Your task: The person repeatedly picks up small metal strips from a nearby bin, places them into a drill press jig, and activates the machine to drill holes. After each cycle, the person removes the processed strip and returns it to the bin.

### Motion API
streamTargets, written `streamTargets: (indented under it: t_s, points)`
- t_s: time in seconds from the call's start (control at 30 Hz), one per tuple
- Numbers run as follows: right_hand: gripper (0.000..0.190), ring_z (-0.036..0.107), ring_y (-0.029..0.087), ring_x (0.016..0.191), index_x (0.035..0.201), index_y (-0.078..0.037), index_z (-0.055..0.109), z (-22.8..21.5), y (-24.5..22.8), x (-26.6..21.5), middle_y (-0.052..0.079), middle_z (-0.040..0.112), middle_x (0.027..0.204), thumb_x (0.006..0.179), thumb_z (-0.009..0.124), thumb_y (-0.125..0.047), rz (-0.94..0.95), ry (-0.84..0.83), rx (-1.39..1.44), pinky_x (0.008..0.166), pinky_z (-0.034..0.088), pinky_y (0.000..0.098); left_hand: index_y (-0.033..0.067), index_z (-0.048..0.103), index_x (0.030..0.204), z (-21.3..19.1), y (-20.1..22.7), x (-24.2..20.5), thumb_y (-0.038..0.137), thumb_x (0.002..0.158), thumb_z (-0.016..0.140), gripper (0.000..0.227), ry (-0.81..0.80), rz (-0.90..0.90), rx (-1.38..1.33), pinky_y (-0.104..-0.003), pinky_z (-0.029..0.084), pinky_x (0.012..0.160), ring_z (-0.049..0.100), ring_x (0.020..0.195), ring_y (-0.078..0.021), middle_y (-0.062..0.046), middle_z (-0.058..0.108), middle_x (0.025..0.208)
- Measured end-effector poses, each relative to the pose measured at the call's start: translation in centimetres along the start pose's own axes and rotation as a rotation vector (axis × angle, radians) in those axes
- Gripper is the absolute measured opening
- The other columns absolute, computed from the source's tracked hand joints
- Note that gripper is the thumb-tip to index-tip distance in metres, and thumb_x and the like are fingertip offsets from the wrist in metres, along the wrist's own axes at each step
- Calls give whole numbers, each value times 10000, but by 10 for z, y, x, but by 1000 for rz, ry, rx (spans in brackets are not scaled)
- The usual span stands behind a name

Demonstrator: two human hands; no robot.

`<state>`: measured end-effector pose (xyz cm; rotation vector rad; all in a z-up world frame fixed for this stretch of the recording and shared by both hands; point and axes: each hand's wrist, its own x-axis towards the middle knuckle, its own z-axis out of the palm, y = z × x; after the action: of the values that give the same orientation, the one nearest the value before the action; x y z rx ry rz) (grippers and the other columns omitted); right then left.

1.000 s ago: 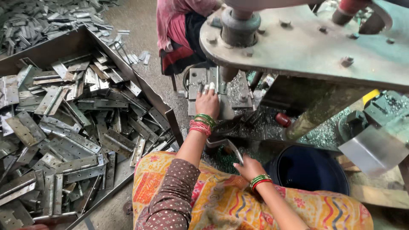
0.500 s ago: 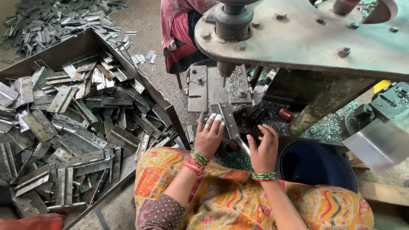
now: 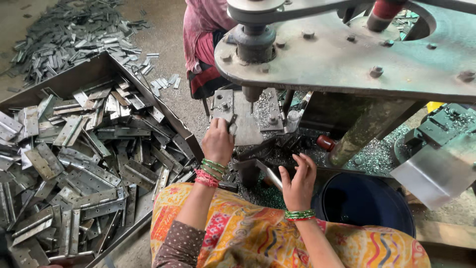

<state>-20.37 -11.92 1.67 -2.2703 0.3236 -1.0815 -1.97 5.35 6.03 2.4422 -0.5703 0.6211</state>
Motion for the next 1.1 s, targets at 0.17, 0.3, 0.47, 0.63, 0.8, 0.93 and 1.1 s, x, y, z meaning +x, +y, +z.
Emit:
streamTargets:
  t_s: [0.17, 0.3, 0.47, 0.63, 0.8, 0.93, 1.1]
  points:
    - [488, 578, 313, 1179, 1342, -26, 543, 0, -1, -5, 172, 447, 1421, 957, 728, -263, 37, -26, -9, 941, 547, 408, 2, 594, 1205, 34, 12, 15, 128, 930, 667, 311, -146, 39, 368, -387, 594, 629, 701, 800, -280, -190, 590, 1274]
    - [481, 572, 330, 1208, 1333, -29, 547, -2, -3, -4, 177, 444, 1427, 952, 728, -259, 17, -14, -5, 943, 553, 398, 53, 639, 1205, 60, 4, 4, 105, 965, 648, 246, -291, 145, 344, -335, 578, 903, 634, 1123, -222, -99, 595, 1292]
    - [470, 582, 317, 1176, 1328, -32, 563, -1, -4, -2, 168, 453, 1415, 953, 730, -262, 27, -31, -9, 938, 543, 408, -2, 638, 1229, 37, 13, -25, 340, 860, 713, 509, -318, 74, 396, -459, 427, 1063, 500, 1301, -294, -170, 536, 1398]
    - [460, 587, 318, 1177, 1321, -44, 572, -3, -6, -2, 165, 451, 1406, 959, 724, -283, -10, -38, -52, 944, 539, 408, 25, 694, 1166, 35, 36, -43, 366, 880, 687, 445, -230, 136, 259, -524, 312, 1165, 457, 1396, -310, -149, 547, 1443]
    - [463, 596, 355, 1165, 1229, -30, 583, 8, 14, -15, 170, 557, 1297, 910, 757, -318, -87, -76, -235, 961, 535, 449, 35, 707, 1168, 45, 34, -30, 314, 824, 683, 444, -186, 116, 272, -518, 326, 1154, 481, 1379, -307, -140, 581, 1406]
    - [622, 647, 398, 1064, 1108, -5, 571, 35, 47, -64, 226, 639, 1128, 762, 811, -463, 130, -771, -414, 869, 565, 464, 42, 722, 1091, 42, 24, -27, 253, 876, 639, 312, -210, 123, 271, -532, 370, 1097, 506, 1360, -303, -134, 604, 1378]
    - [499, 719, 419, 914, 1145, -35, 546, 48, 72, -79, 233, 715, 944, 917, 677, -459, 299, -825, -432, 783, 591, 501, 45, 725, 1070, 39, 2, -24, 213, 927, 586, 261, -241, 163, 247, -477, 389, 1106, 541, 1326, -301, -130, 611, 1376]
